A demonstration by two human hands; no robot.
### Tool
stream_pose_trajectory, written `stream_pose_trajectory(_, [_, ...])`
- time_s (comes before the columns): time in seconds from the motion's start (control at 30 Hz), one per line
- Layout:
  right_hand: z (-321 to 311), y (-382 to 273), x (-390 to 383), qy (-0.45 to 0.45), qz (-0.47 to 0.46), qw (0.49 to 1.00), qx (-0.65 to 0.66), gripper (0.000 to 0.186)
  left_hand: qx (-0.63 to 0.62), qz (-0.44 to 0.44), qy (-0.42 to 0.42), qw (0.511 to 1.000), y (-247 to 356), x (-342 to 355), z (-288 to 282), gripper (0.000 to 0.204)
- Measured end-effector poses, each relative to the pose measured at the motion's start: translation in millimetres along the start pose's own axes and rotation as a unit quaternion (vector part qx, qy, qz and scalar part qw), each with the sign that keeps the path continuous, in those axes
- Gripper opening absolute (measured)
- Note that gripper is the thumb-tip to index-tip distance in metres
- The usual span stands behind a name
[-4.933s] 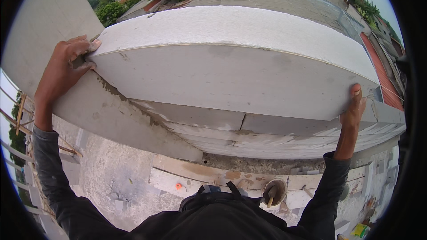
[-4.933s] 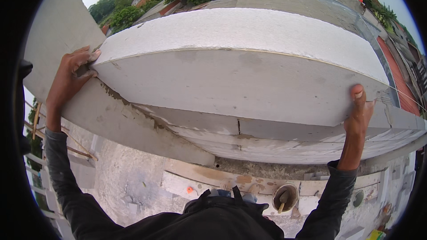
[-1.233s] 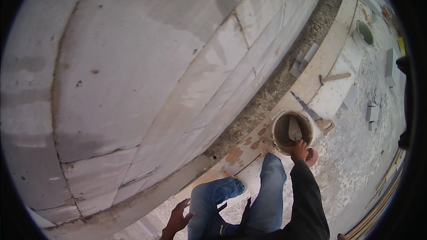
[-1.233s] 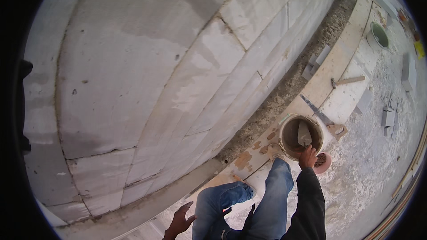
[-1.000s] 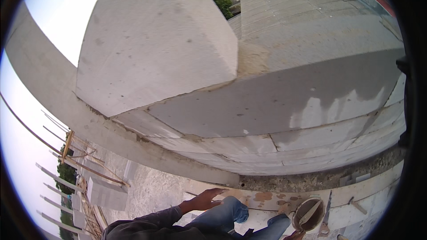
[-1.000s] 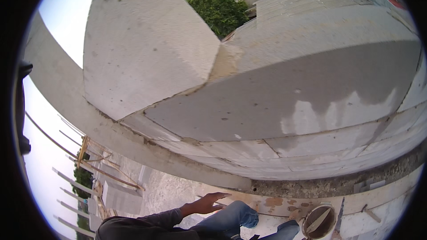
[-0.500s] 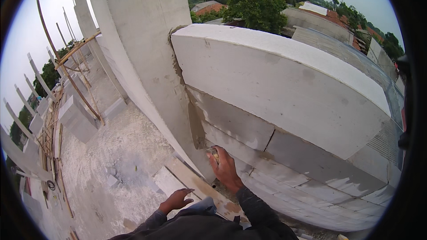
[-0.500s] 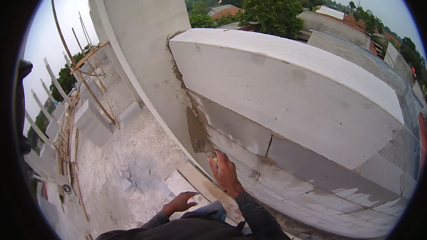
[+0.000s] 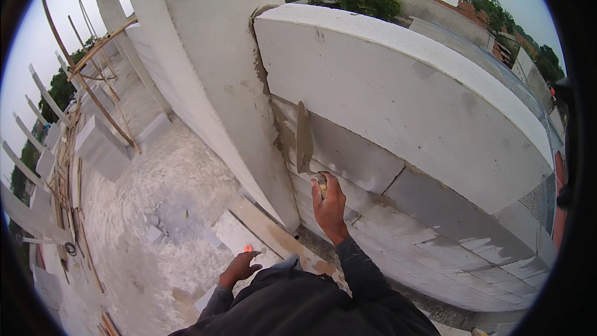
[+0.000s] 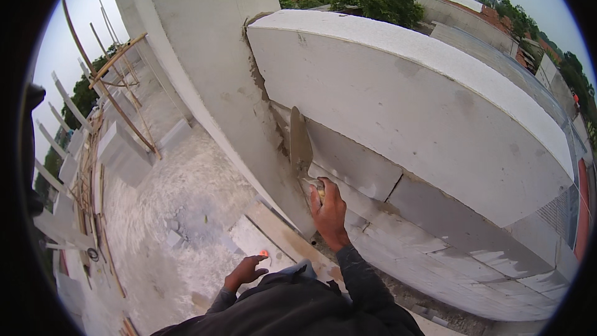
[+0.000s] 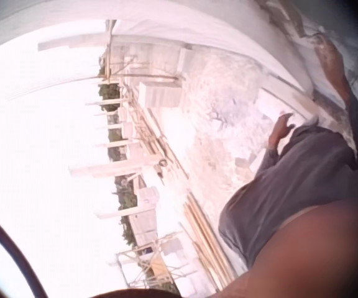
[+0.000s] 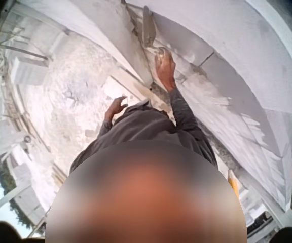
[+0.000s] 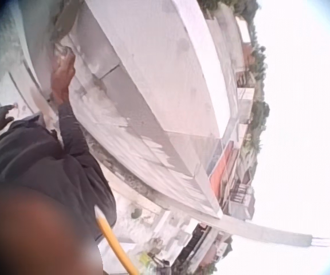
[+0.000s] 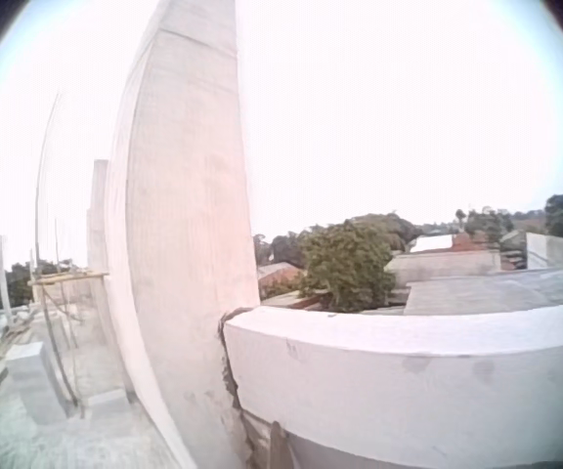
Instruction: The person pours water onto a rooftop surface, then scoops cement from a bucket and applies it to the roof edge using a trowel. They place a large white tile onto the wet cement and press it into position, then continue applying cement to secure the tile.
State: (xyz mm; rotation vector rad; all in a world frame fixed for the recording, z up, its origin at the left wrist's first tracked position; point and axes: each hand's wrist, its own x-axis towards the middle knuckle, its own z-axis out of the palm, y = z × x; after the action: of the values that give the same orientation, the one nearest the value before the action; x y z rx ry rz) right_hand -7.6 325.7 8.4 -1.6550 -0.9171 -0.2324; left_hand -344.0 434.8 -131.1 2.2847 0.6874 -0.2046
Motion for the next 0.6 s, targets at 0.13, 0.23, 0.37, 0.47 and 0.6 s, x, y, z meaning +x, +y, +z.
stream_pose_trajectory(0.13, [-55.0,2.9,-19.1,0.018,0.004,0.999,-0.029,0.03,0.016,0.083,0.01,0.996,17.9,20.9,-3.9,0.057])
stream_pose_trajectory(0.23, [-103.7,2.5,-37.1,0.018,0.029,0.999,-0.037,0.031,0.017,0.082,-0.022,0.996,29.8,27.2,-2.7,0.056])
stream_pose_trajectory(0.37, [-163.0,-2.0,-59.3,0.041,0.026,0.995,-0.085,0.029,0.044,0.107,-0.043,0.992,43.0,30.5,9.2,0.059])
stream_pose_trajectory(0.47, [-199.7,-5.6,-73.9,0.062,0.046,0.992,-0.103,0.029,0.043,0.127,-0.054,0.989,54.5,33.8,20.1,0.06])
stream_pose_trajectory(0.6, [-244.2,-5.9,-92.2,0.081,0.054,0.987,-0.13,0.029,0.062,0.117,-0.083,0.988,76.6,36.9,27.3,0.062])
